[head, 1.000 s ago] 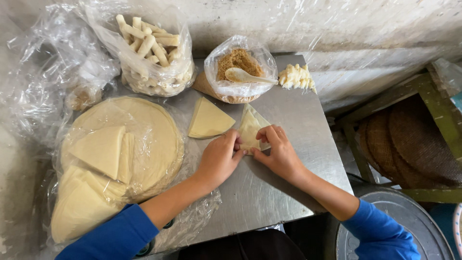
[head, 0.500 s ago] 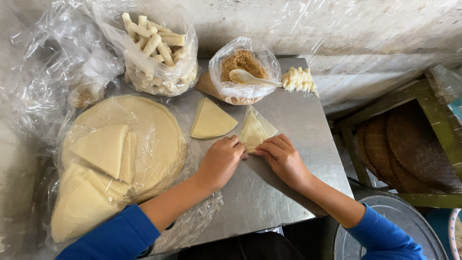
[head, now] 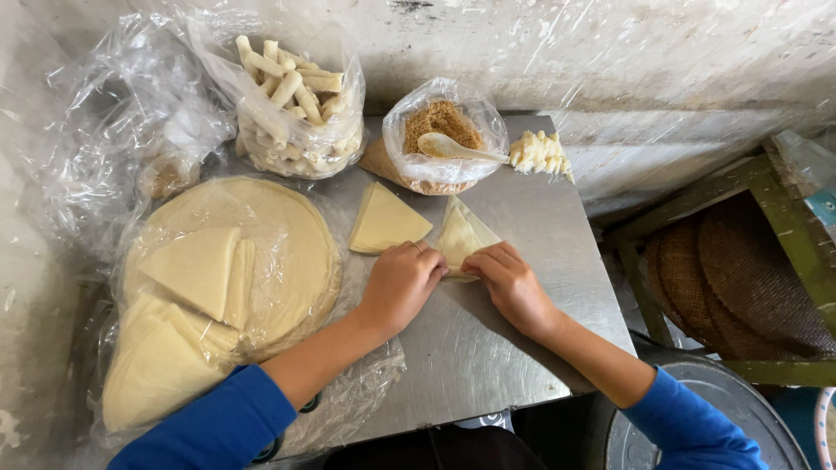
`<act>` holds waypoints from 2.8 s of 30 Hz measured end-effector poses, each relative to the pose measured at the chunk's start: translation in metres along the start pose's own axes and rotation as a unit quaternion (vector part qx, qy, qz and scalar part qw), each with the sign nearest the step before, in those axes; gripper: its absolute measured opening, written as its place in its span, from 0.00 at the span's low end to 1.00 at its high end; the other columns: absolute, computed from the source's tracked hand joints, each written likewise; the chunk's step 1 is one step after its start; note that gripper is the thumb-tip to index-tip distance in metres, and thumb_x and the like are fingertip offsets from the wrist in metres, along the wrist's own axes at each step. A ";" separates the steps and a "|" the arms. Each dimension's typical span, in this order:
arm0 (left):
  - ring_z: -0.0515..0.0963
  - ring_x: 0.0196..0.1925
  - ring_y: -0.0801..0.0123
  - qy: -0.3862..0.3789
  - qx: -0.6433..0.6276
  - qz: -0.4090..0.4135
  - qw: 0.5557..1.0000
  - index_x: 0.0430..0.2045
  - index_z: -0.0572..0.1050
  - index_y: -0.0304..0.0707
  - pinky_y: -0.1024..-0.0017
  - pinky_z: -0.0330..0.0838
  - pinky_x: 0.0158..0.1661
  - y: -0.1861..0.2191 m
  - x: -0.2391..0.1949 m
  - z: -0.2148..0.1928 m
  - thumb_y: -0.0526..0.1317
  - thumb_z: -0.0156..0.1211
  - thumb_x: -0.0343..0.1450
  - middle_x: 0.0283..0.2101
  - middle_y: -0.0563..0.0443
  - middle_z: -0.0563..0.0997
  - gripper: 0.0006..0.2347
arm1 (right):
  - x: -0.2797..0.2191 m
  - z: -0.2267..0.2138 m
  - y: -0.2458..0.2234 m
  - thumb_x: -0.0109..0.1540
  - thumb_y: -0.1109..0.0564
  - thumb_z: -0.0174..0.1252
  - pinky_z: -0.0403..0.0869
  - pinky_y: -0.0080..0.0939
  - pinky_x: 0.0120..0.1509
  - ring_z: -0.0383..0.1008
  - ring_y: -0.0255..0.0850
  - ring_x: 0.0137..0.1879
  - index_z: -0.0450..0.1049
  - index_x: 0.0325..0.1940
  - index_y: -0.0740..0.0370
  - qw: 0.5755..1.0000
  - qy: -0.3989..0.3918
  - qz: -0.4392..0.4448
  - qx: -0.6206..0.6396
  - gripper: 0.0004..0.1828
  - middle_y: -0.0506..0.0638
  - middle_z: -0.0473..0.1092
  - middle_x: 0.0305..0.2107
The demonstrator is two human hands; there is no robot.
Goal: The person places a brown granular filling onto triangular dough sheets using a small spoon, then folds each sheet into a cone shape. The person repeats this process for several sheets, stacking the finished cones on the metal table.
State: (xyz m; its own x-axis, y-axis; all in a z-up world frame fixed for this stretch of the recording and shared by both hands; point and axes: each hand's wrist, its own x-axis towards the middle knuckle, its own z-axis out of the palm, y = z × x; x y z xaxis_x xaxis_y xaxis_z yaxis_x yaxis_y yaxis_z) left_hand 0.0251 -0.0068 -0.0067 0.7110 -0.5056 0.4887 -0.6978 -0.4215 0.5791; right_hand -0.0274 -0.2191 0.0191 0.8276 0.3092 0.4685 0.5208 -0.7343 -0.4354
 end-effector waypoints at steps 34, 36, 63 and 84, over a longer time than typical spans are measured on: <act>0.77 0.42 0.52 -0.006 0.048 -0.033 0.998 0.39 0.67 0.34 0.56 0.67 0.42 0.006 -0.004 -0.007 0.40 0.69 0.65 0.37 0.44 0.76 0.17 | 0.033 -0.001 -0.010 0.51 0.72 0.52 0.65 0.55 0.66 0.62 0.54 0.64 0.70 0.65 0.57 0.970 -0.044 0.026 -0.240 0.36 0.56 0.62 0.64; 0.77 0.43 0.52 -0.019 0.054 -0.043 0.997 0.39 0.69 0.35 0.56 0.67 0.42 0.007 -0.005 -0.006 0.41 0.69 0.66 0.37 0.44 0.77 0.15 | 0.025 -0.003 -0.012 0.53 0.69 0.54 0.64 0.55 0.65 0.63 0.53 0.64 0.72 0.60 0.53 0.967 -0.071 0.042 -0.242 0.31 0.52 0.65 0.61; 0.77 0.45 0.56 -0.062 0.012 -0.032 0.997 0.25 0.78 0.40 0.59 0.68 0.46 0.013 -0.009 -0.009 0.45 0.68 0.66 0.37 0.48 0.78 0.09 | 0.212 -0.059 -0.026 0.76 0.67 0.60 0.76 0.32 0.42 0.76 0.36 0.45 0.69 0.53 0.64 0.959 0.247 -0.113 0.078 0.06 0.51 0.73 0.47; 0.74 0.49 0.54 -0.110 0.145 -0.086 0.980 0.39 0.71 0.30 0.57 0.68 0.46 0.007 -0.012 -0.002 0.42 0.57 0.74 0.45 0.41 0.75 0.11 | 0.131 -0.052 0.045 0.63 0.52 0.65 0.75 0.44 0.44 0.78 0.42 0.39 0.76 0.54 0.58 0.986 -0.042 0.135 -0.090 0.16 0.51 0.78 0.35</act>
State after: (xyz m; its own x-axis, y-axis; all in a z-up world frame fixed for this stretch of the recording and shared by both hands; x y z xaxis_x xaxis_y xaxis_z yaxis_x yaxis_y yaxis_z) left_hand 0.0120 -0.0017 -0.0073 0.8067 -0.5444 0.2298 -0.5871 -0.6943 0.4163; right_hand 0.0937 -0.2429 0.1011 0.9494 0.1315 0.2851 0.2397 -0.8900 -0.3877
